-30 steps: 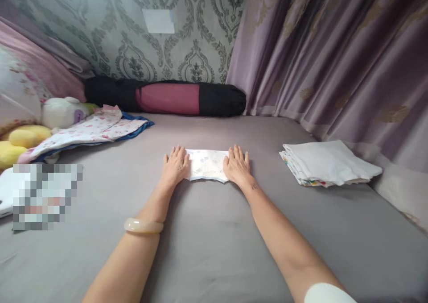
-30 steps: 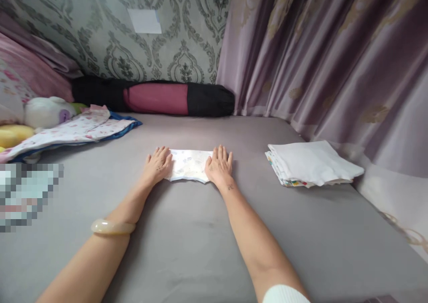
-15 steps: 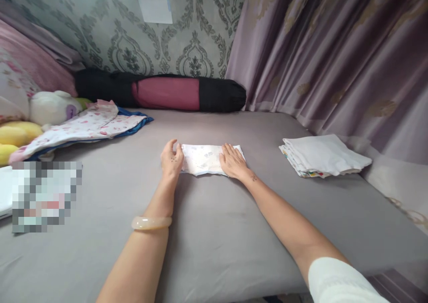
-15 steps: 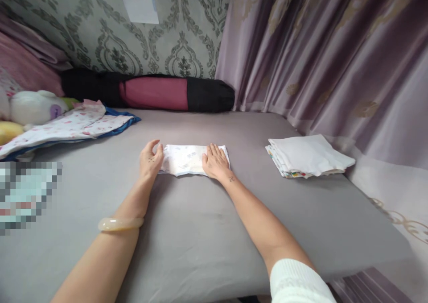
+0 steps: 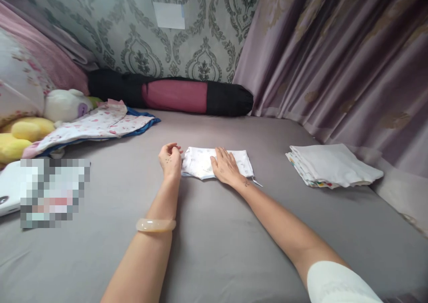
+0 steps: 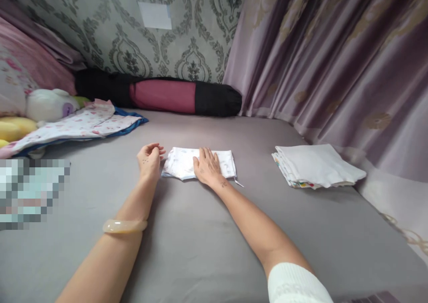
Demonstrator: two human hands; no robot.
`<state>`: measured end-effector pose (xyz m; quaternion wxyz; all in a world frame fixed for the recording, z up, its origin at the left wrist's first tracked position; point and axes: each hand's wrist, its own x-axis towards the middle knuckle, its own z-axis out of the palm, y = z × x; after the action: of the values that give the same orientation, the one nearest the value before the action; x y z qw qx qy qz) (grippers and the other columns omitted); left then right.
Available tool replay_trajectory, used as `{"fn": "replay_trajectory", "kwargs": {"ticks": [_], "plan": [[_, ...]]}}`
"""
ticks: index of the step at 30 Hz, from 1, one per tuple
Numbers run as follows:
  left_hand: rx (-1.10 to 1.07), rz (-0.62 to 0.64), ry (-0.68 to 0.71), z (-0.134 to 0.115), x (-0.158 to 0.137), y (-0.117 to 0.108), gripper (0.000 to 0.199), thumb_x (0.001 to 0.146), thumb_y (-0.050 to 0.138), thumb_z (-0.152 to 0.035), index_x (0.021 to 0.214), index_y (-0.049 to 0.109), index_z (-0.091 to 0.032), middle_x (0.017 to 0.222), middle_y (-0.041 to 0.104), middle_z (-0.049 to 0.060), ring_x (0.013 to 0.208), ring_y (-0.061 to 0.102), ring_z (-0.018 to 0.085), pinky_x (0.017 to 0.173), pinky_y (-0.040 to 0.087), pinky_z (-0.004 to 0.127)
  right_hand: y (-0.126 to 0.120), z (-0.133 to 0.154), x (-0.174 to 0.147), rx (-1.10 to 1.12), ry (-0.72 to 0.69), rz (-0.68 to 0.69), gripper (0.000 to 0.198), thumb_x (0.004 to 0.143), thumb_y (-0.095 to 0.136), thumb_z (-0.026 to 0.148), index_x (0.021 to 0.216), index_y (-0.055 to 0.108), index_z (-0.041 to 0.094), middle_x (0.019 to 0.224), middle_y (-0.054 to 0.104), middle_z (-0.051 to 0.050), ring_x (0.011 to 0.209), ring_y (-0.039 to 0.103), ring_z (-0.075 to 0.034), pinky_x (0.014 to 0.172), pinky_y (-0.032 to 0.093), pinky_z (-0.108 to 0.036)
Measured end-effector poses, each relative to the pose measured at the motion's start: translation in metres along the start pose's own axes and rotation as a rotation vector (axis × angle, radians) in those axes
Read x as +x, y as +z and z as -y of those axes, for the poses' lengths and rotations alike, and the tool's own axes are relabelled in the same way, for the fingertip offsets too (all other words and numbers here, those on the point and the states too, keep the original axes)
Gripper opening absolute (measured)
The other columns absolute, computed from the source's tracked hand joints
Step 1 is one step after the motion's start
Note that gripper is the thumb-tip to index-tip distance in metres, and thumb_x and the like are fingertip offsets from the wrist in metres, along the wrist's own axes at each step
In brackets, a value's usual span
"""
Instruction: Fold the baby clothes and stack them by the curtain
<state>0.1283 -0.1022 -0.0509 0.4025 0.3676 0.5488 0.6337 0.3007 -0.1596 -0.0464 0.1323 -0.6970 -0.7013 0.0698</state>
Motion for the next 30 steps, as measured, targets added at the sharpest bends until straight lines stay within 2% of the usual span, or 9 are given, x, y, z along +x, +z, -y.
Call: {"fn": "replay_trajectory", "kwargs": {"ticks": [4,10,15,22,30], "plan": [[-0.045,-0.024,-0.049,-0.008,-0.003,0.001,0.023,0.067,0.048,-0.016,0.087,0.058,-0.016,0.078,0.065,0.004,0.068,0.066,0.015,0.057,0.046,0.023,0.001,-0.002,-0.001,-0.017,0.006,0.017,0.059,0.101,0.024,0.038,0.148,0.033,0.005,0.155,0.032,-0.017,0.144,0.025,-0.027,0.118,0.014,-0.044],[-0.069,-0.048,-0.102,-0.011,-0.003,0.002,0.025,0.065,0.046,-0.016,0.087,0.057,-0.016,0.078,0.065,0.003,0.066,0.066,0.014,0.059,0.047,0.023,-0.006,0.011,0.004,-0.038,0.01,0.029,0.057,0.1,0.025,0.034,0.146,0.035,0.004,0.155,0.032,-0.017,0.144,0.025,-0.028,0.117,0.014,-0.047],[-0.068,-0.055,-0.108,-0.01,-0.002,0.002,0.026,0.065,0.046,-0.017,0.088,0.057,-0.016,0.079,0.066,0.004,0.066,0.066,0.014,0.059,0.047,0.023,-0.002,0.03,0.009,-0.051,-0.091,0.015,0.058,0.099,0.024,0.034,0.148,0.033,0.004,0.157,0.029,-0.013,0.146,0.02,-0.024,0.119,0.007,-0.044],[-0.103,-0.051,-0.103,-0.008,-0.002,0.002,0.023,0.067,0.047,-0.017,0.088,0.057,-0.016,0.08,0.066,0.004,0.065,0.065,0.013,0.059,0.048,0.024,0.012,0.031,0.012,-0.081,-0.085,0.019,0.058,0.098,0.023,0.033,0.147,0.036,0.004,0.155,0.032,-0.013,0.146,0.022,-0.024,0.119,0.008,-0.042],[-0.127,-0.055,-0.117,-0.008,0.0,0.002,0.022,0.069,0.047,-0.015,0.088,0.057,-0.015,0.078,0.066,0.004,0.065,0.066,0.014,0.059,0.047,0.023,0.004,0.038,0.017,-0.12,-0.069,0.105,0.059,0.098,0.023,0.03,0.147,0.033,0.0,0.156,0.03,-0.016,0.146,0.02,-0.027,0.119,0.005,-0.047]]}}
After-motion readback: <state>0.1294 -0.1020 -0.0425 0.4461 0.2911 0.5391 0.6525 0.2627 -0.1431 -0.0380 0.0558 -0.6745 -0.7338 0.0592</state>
